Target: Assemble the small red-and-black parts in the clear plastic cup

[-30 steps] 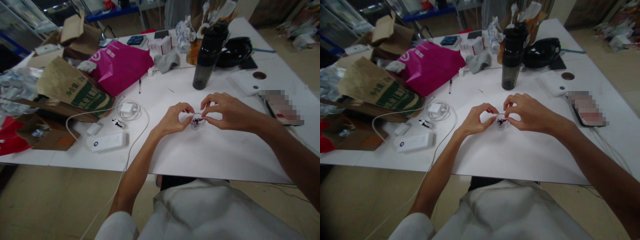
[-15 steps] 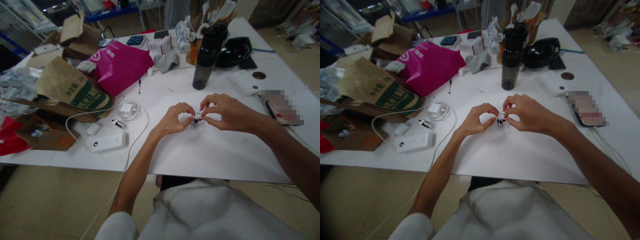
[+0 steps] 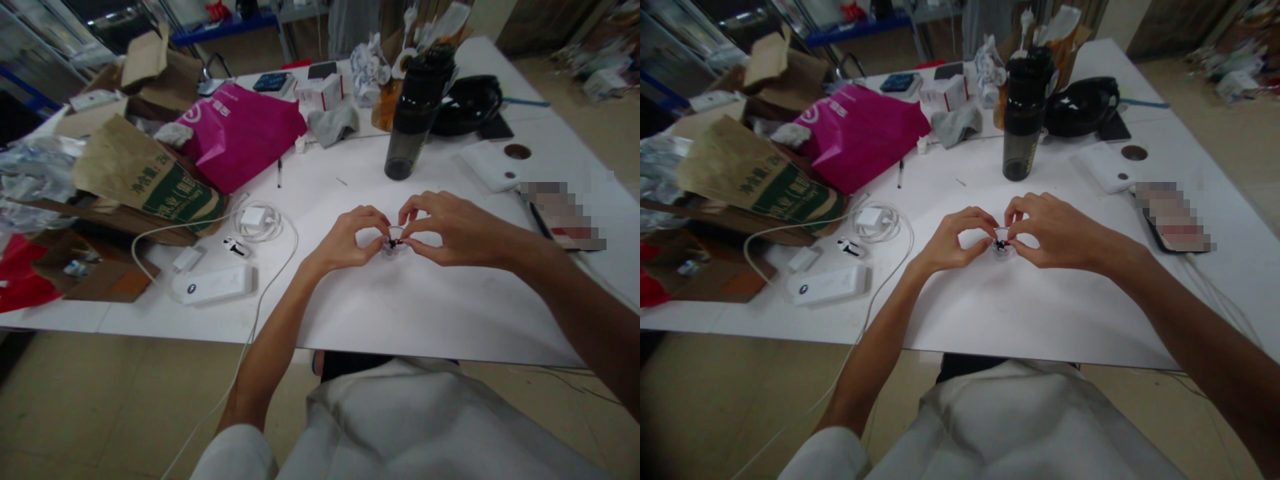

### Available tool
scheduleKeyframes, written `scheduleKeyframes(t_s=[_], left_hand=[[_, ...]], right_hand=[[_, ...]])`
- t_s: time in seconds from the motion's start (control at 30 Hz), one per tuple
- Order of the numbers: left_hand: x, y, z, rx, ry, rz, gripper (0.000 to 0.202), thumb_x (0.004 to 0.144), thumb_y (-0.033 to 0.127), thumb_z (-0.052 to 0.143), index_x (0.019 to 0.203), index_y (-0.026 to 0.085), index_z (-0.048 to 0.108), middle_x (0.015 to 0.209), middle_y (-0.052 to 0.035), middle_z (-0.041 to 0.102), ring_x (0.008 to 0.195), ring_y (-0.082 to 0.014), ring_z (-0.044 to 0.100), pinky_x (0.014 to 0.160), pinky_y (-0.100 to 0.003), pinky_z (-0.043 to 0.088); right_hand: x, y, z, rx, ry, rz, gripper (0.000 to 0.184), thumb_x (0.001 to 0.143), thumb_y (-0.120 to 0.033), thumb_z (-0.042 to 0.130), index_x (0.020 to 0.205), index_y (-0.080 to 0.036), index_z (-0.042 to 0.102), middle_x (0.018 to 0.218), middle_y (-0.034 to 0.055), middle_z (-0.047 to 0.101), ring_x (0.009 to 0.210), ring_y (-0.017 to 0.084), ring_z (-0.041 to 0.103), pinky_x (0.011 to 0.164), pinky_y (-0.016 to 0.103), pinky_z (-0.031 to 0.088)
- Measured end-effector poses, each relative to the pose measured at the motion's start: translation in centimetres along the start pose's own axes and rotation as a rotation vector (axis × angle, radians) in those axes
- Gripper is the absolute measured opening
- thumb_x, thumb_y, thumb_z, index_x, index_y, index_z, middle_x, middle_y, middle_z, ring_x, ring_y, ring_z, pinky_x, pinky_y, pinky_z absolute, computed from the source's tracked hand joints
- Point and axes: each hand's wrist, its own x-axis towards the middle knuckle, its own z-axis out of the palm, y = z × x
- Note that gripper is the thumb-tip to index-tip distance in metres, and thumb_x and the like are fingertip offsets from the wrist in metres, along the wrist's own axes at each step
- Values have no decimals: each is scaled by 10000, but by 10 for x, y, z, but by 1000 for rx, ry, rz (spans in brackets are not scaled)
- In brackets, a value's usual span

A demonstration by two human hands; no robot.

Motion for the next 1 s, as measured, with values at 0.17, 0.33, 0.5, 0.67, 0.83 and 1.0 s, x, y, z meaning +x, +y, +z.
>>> scheduleKeyframes(t_s=[0.17, 0.33, 0.5, 0.67, 0.83, 1.0], left_hand=[[0, -2, 1, -20, 14, 25, 106, 997, 188, 736, 1025, 229, 830, 1175, -94, 843, 1138, -257, 795, 1071, -462, 625], [0, -2, 1, -19, 10, 22, 102, 995, 187, 738, 1020, 230, 827, 1176, -93, 842, 1141, -258, 792, 1075, -465, 621], [-1, -2, 1, -18, 10, 17, 103, 990, 187, 740, 1022, 233, 827, 1172, -90, 843, 1132, -258, 795, 1070, -469, 626], [0, 0, 1, -11, -2, 3, 112, 989, 181, 729, 1019, 234, 824, 1167, -92, 845, 1147, -261, 796, 1077, -473, 626], [1, 0, 0, -12, -10, 10, 131, 974, 157, 720, 1013, 231, 821, 1161, -86, 845, 1139, -259, 797, 1078, -474, 624], [1, 1, 0, -15, -16, 6, 151, 952, 133, 713, 1009, 231, 814, 1142, -80, 844, 1129, -259, 797, 1073, -466, 624]], right_hand=[[-1, 3, -1, 10, -15, -22, 191, 1021, -339, 727, 1057, -243, 889, 1244, 135, 792, 1046, 312, 713, 950, 469, 499], [-2, 5, 0, 24, -36, -35, 214, 1028, -369, 742, 1113, -250, 898, 1270, 146, 778, 1064, 324, 714, 951, 479, 500], [-3, 6, 4, 42, -36, -20, 261, 1028, -391, 750, 1198, -258, 897, 1322, 156, 759, 1104, 331, 717, 979, 494, 515], [0, 9, 4, 57, -53, -14, 241, 1023, -352, 728, 1147, -262, 914, 1315, 154, 763, 1118, 329, 721, 988, 492, 519], [11, 10, -3, 41, -102, -4, 194, 986, -335, 758, 1049, -263, 927, 1267, 131, 796, 1064, 312, 728, 969, 468, 516], [27, 9, -11, -25, -215, 4, 177, 977, -317, 755, 955, -258, 920, 1236, 117, 802, 1031, 304, 726, 948, 451, 518]])
